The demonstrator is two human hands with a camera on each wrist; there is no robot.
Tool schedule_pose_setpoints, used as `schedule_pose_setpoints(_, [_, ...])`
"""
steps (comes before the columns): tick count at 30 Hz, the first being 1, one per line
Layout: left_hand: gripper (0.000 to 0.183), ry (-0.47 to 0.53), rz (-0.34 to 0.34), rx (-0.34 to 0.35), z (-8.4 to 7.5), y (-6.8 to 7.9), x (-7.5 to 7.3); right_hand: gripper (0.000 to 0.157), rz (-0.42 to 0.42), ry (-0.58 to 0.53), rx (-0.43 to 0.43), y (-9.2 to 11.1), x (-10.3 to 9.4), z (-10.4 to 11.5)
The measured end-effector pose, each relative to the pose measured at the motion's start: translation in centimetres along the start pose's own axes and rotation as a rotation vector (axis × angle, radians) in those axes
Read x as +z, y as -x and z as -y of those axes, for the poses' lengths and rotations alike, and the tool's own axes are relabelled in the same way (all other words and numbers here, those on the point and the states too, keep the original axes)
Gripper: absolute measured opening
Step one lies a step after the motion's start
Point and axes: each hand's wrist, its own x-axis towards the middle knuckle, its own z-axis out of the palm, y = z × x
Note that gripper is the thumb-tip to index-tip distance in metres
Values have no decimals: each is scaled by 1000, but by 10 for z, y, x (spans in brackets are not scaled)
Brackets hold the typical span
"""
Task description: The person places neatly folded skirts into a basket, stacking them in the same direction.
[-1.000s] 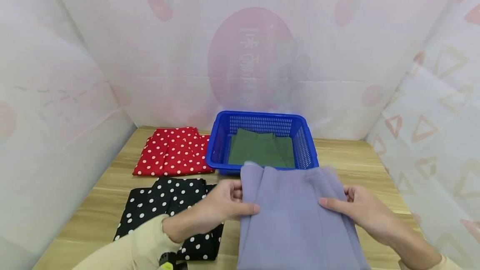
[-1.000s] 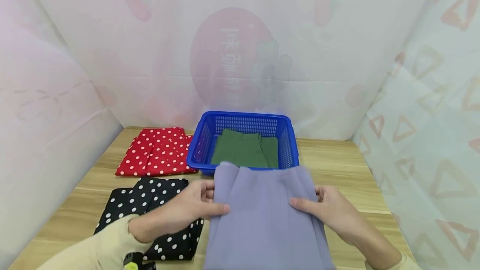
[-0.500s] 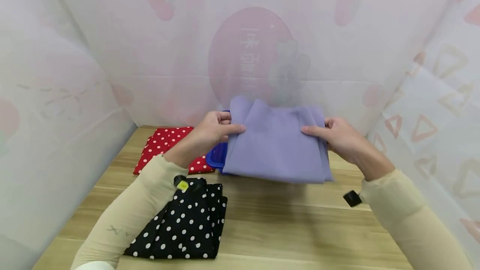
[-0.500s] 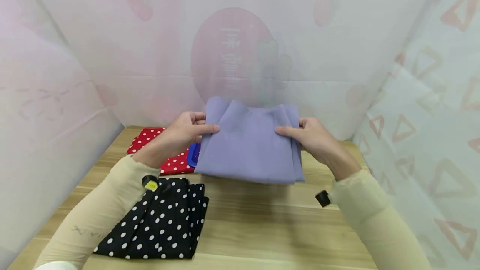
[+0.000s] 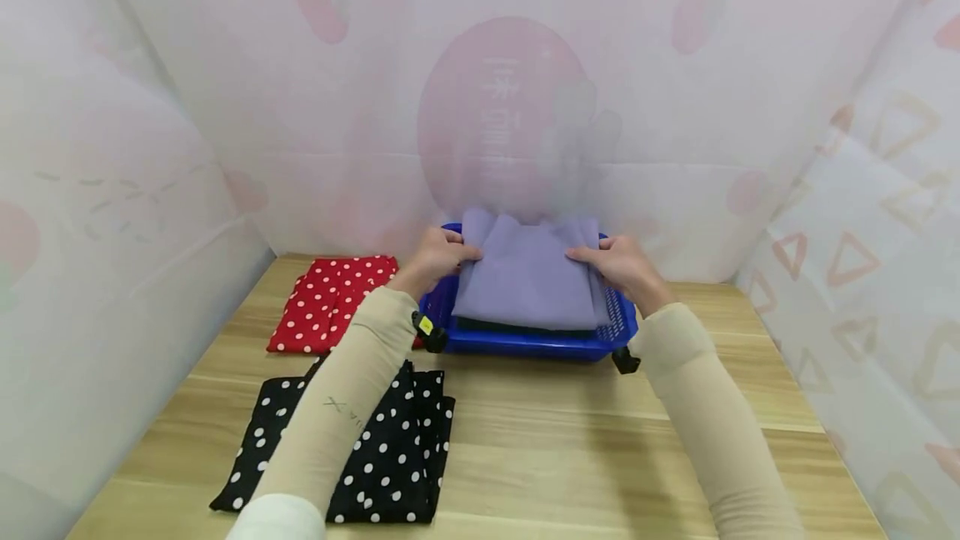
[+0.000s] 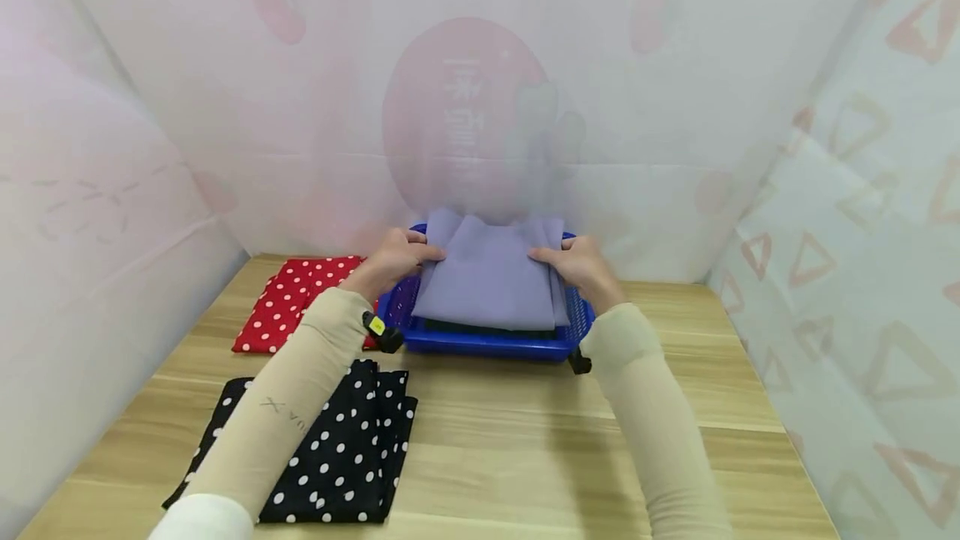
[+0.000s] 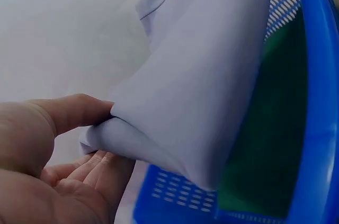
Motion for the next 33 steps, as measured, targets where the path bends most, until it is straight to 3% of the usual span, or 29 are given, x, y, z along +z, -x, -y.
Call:
schedule_pose_setpoints(5, [22,-132,-63,42,20,-12,9,37,-44,26,36,-12,13,-17])
schedule_pose_setpoints(10, [49,-271,-107,39,34,-18,17,38,-71,82,88,-19,25,-31])
schedule_pose_setpoints(13, [52,-372,-130,21,38,-18,23,51,-94,130,108,-22,33,-37])
schedule_pose_setpoints(17, [44,-467,-160,-3,42,-15,29,43,-122,188,117,-25,41,-43])
schedule_pose_setpoints(22, [18,-503,-172,-22,47,-9,31,47,-142,259,93,-26,46,-47])
schedule_pose_setpoints(25, [35,-513,-142,-22,47,-6,29,28,-170,342,66,-25,46,-48])
schedule_pose_setpoints(29, [57,-512,-75,-26,43,-1,23,21,-211,476,-24,-19,39,-45])
schedule_pose_setpoints(30, [61,-510,-58,-16,42,0,21,22,-217,506,-59,-17,37,-43])
schedule_pose_setpoints(33, [65,-546,-15,69,36,7,13,50,-203,571,-146,-11,27,-36])
